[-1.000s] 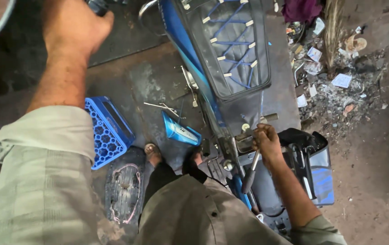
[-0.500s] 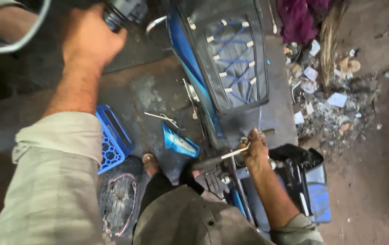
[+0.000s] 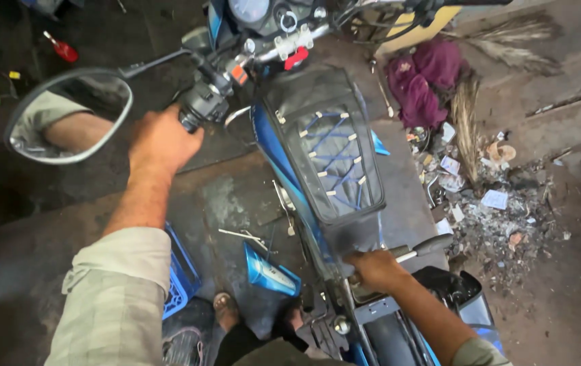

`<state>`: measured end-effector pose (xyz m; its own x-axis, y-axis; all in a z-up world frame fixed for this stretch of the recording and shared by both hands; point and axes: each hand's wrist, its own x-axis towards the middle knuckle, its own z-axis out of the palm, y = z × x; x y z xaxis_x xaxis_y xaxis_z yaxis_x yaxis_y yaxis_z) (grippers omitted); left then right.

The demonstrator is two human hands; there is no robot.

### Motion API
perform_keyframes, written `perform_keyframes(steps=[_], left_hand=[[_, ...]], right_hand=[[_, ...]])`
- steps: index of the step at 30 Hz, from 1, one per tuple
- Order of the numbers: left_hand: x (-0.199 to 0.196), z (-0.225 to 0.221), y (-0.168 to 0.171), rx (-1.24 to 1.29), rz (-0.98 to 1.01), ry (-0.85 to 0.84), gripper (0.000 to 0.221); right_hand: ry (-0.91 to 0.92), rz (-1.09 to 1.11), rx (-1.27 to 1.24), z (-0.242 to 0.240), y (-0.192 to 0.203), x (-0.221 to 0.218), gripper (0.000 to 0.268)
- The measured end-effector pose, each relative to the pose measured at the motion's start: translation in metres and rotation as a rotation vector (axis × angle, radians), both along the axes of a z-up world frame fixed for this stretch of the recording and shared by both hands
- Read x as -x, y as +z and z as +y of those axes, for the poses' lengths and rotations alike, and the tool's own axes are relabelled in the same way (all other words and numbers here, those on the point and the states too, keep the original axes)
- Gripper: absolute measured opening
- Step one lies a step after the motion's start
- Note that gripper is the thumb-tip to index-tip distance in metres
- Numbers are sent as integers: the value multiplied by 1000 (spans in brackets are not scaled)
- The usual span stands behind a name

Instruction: Repairing and reassembling components of a blue motorcycle in a workshop.

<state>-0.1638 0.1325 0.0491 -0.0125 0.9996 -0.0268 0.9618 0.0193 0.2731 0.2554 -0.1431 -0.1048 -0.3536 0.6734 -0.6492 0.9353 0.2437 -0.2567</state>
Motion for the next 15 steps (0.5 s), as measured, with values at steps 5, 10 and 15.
perform_keyframes(steps=[5,10,15], left_hand=[[0,0,1,26,17,-3,48],[0,-2,0,30,17,3,47],[-2,-2,2,35,21,10,45]], right_hand=[[-141,-73,-66,1,20,10,63],[-540,-43,-59,-12,15,16,67],[-625,-96,-8,-12,13,22,69]])
